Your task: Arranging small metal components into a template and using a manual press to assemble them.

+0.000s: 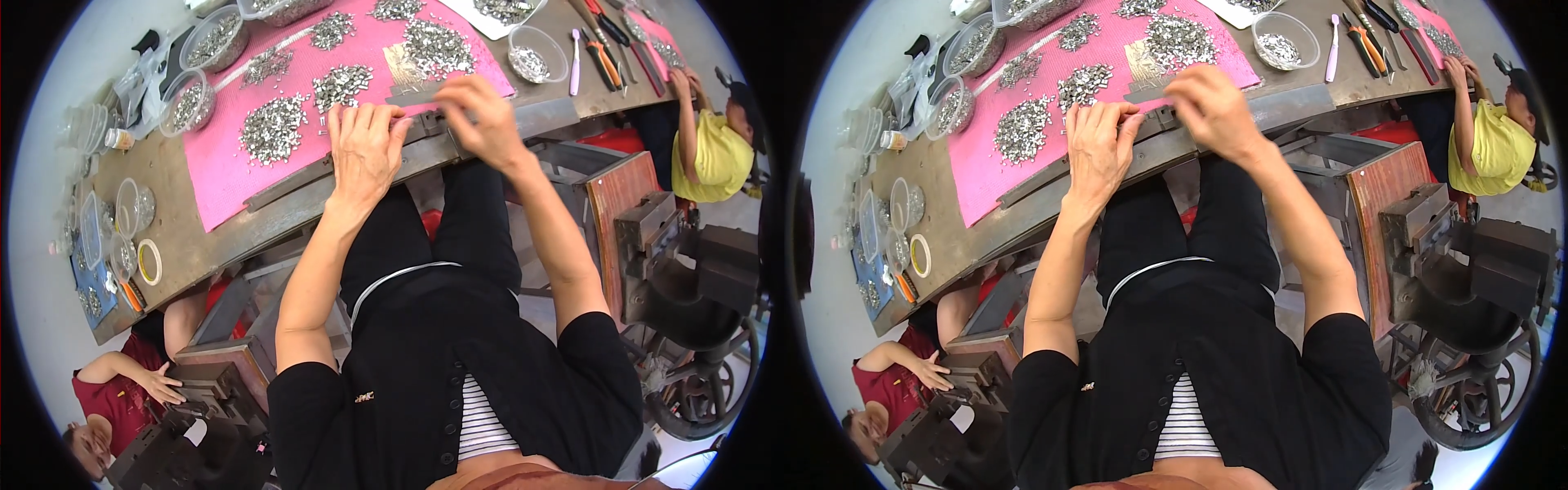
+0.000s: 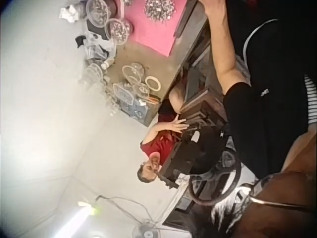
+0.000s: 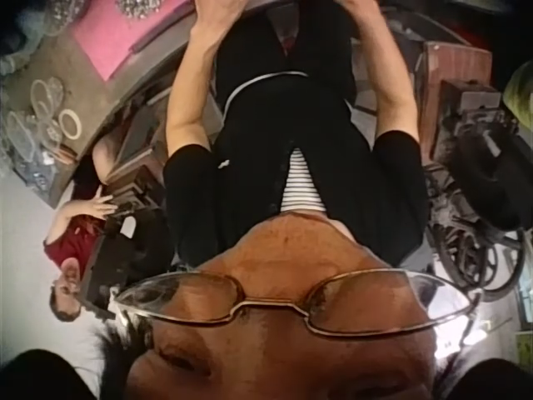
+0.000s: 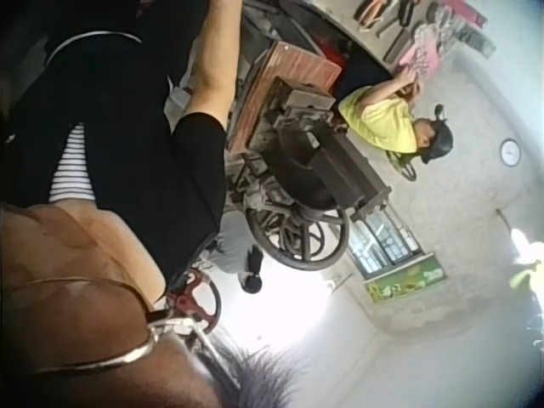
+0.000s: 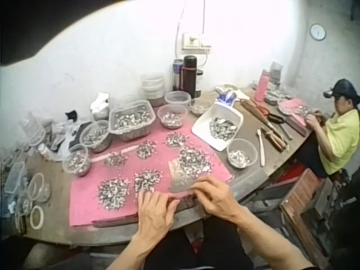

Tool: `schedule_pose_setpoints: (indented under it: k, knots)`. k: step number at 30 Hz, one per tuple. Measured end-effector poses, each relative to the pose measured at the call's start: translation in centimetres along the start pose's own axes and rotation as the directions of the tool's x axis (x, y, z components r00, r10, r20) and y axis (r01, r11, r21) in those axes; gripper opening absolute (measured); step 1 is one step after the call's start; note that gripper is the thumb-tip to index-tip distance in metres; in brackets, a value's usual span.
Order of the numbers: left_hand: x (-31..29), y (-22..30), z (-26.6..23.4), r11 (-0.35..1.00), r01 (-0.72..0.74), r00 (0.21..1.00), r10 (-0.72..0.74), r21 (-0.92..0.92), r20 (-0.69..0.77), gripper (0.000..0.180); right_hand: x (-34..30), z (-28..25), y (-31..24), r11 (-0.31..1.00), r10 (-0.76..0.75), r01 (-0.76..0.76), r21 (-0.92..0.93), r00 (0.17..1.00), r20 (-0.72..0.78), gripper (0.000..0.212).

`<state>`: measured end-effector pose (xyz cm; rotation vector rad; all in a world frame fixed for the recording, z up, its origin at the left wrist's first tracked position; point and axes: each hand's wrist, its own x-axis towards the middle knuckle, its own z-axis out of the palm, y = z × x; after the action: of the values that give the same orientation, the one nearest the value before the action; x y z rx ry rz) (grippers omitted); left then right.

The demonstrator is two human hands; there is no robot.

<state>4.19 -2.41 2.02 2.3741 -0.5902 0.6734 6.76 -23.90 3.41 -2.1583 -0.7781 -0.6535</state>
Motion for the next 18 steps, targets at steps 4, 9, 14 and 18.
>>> schedule_pose_setpoints:
  k: [4, 9, 14, 18]
  knots:
    - [-0.1, 0.4, 0.3, 0.995, 0.057, 0.998, -0.057, 0.086, -0.001, 0.025, 2.1, -5.0, 4.0, 0.965, 0.154, -0.178, -0.194, 0.979, -0.136, 0.013]
    - [-0.5, 0.7, -0.7, 0.999, 0.036, 0.995, -0.036, 0.002, -0.094, 0.019, 2.9, -11.2, 13.5, 0.848, 0.406, -0.275, -0.452, 0.886, 0.224, 0.022]
    - [-2.1, -3.8, -6.5, 0.971, 0.223, 0.965, -0.207, 0.089, -0.162, 0.007, 4.6, -11.5, 14.0, 0.838, 0.531, -0.375, -0.396, 0.727, 0.435, 0.024]
    - [-3.7, -6.6, -10.4, 0.921, 0.335, 0.942, -0.327, 0.198, -0.075, 0.008, 4.1, -11.2, 14.6, 0.856, 0.489, -0.354, -0.376, 0.79, 0.37, 0.02]
